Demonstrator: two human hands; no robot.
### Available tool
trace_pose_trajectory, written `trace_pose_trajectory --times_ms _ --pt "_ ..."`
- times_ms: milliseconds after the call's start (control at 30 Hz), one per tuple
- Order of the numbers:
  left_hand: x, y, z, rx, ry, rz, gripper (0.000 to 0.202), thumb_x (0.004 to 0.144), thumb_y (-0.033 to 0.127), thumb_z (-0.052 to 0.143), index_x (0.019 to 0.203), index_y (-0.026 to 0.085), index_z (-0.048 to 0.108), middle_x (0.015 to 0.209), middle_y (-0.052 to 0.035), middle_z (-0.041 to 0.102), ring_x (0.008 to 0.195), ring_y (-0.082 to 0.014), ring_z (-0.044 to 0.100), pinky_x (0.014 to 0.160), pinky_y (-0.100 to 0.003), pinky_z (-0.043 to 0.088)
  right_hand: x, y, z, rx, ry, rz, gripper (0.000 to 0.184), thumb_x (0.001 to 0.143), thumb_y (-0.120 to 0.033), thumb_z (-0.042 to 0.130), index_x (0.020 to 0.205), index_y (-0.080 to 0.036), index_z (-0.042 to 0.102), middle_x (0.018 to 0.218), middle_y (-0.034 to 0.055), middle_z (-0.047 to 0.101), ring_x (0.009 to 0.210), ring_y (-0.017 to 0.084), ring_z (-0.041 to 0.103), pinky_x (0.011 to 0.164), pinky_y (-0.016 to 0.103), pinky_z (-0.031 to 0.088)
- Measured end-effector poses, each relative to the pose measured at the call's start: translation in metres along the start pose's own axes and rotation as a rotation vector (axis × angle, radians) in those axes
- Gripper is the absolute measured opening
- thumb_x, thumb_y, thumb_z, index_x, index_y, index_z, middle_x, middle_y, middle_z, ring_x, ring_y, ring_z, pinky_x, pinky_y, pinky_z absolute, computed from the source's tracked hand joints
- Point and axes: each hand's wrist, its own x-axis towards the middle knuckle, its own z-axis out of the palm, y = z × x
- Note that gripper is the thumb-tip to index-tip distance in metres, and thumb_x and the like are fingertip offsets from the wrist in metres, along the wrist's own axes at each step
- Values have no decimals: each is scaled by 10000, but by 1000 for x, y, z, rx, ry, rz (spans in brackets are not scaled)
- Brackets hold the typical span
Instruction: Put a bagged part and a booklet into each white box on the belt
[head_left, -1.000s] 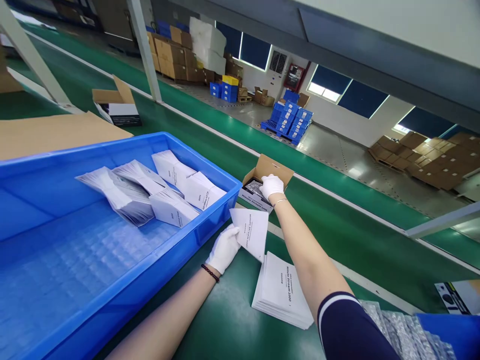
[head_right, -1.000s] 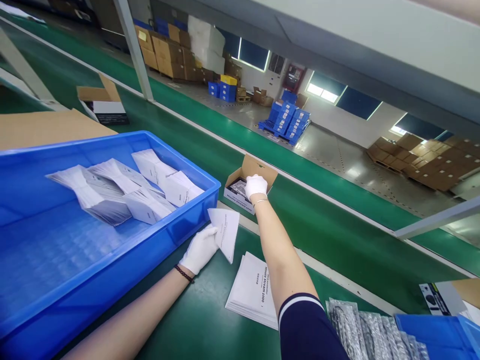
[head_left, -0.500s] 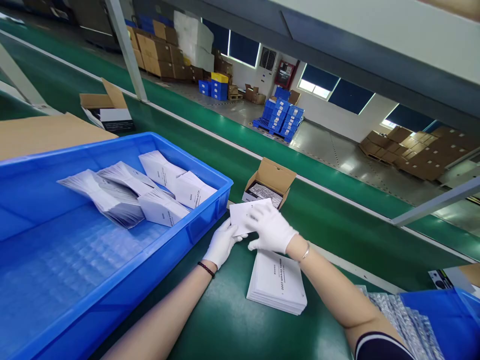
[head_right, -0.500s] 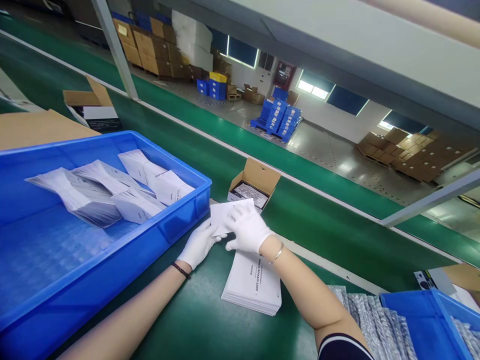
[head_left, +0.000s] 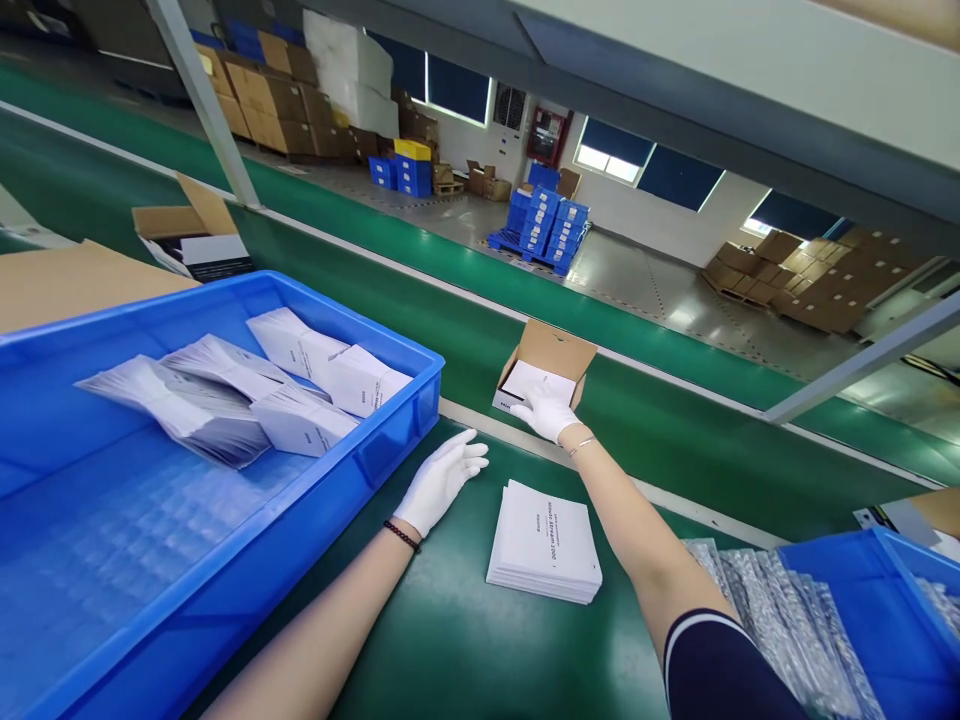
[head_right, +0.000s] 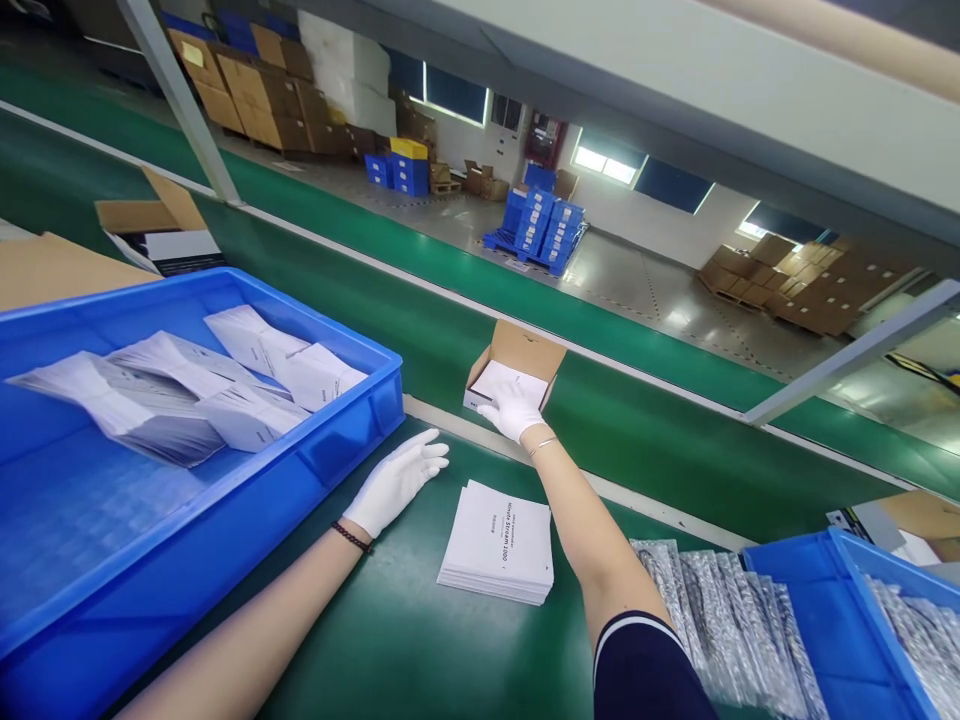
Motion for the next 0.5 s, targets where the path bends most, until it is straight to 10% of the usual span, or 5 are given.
trace_pose_trajectory --times_ms 133,367,500 --pt "-1 -4 0 65 -17 42 594 724 346 739 1240 101 577 1038 -156 680 877 -231 664 794 -325 498 -60 -6 -3 -43 124 62 481 950 -411 500 1378 -190 477 1365 137 504 1252 299 456 1039 416 362" --pt "-2 -14 -1 417 -139 156 572 824 461 646 1277 121 563 1102 -149 670 928 -235 658 828 -336 498 -187 5 9 202 -309 579 871 735 -639 676 1429 -164 448 1196 189 623 1083 390 593 915 476 455" --pt "-7 -13 2 583 -162 187 571 844 490 608 1270 111 570 1103 -150 673 932 -245 659 838 -351 505 -221 26 39 702 -119 701 893 676 -437 741 1451 -151 402 954 96 693 851 275 661 786 395 515"
